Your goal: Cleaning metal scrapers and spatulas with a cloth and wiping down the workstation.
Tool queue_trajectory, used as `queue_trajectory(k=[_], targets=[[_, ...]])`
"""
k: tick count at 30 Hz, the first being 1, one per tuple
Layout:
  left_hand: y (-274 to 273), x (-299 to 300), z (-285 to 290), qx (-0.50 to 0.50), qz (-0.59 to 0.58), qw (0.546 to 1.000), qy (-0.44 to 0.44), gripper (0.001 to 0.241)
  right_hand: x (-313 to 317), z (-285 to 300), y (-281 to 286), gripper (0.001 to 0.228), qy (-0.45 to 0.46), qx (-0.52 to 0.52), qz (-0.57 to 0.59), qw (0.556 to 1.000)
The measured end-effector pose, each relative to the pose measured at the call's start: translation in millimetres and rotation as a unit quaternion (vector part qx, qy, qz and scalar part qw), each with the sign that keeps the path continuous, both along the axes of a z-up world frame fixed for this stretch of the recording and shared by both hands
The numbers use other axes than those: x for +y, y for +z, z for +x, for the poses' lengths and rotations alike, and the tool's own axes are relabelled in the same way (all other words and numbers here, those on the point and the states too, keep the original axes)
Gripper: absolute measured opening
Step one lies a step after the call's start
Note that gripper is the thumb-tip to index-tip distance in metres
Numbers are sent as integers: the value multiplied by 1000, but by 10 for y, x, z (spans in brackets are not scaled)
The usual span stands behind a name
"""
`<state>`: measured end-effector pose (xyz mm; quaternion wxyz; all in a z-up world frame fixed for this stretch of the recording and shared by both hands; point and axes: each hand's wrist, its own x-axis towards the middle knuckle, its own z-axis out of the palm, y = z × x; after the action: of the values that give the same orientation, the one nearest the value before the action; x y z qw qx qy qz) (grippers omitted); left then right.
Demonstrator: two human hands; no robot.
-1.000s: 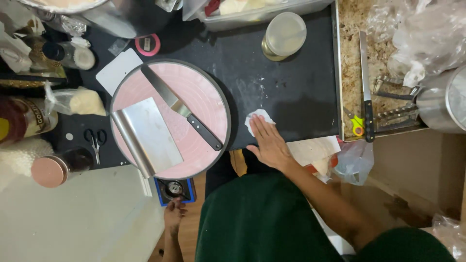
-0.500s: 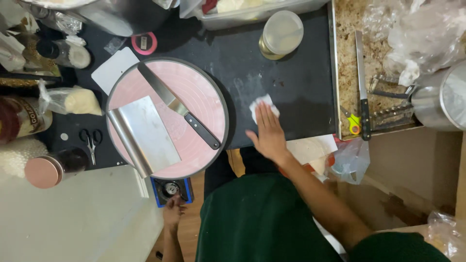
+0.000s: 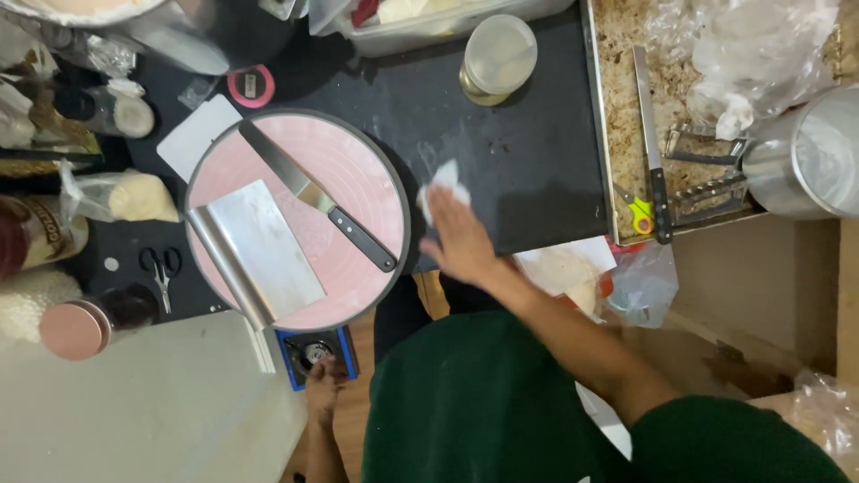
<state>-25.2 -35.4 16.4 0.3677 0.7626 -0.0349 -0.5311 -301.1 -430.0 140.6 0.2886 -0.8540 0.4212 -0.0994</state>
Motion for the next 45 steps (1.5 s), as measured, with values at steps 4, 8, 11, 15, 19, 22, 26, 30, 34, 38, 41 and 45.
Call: queue_trajectory(k=[4, 8, 11, 15, 19, 22, 26, 30, 34, 38, 41, 45], targets=[[-98, 108, -102, 14, -29, 999, -4, 33, 360, -288, 142, 83, 133, 69, 55, 987], [-92, 29, -130, -28, 73, 996, -50, 35, 189, -739, 165, 81, 86, 94, 71, 989], [-100, 8, -207, 33, 24, 999, -10, 32, 252, -975, -28, 72, -15, 65, -5, 998], [-102, -167, -256, -9, 59, 997, -56, 36, 407, -633, -386, 52, -35, -4, -110, 993], [2, -283, -229, 23, 32, 999, -33, 38, 713, -171, -793, 34, 65, -113, -49, 990], [30, -322, -161, 3, -16, 998, -57, 36, 565, -471, -460, 42, 128, -121, -75, 981], [-190, -254, 27, 209, -57, 968, 126, 22, 154, -1164, -251, 44, 64, -166, -86, 980], [-371, -209, 114, 464, -54, 811, 352, 15, 38, -1344, 103, 42, 1, -166, -100, 981], [-217, -280, -120, 59, -32, 998, -8, 27, 480, -1594, -84, 42, 27, -146, -105, 983], [-181, -368, 169, 113, -127, 985, -23, 22, 205, -1348, -242, 35, 16, -286, -40, 957], [-150, -550, 241, 471, -147, 862, 121, 36, -254, -1048, -77, 27, -224, -221, 151, 937], [-31, -634, 377, 32, -49, 994, -90, 24, -517, -961, -95, 31, -87, -218, -118, 965]])
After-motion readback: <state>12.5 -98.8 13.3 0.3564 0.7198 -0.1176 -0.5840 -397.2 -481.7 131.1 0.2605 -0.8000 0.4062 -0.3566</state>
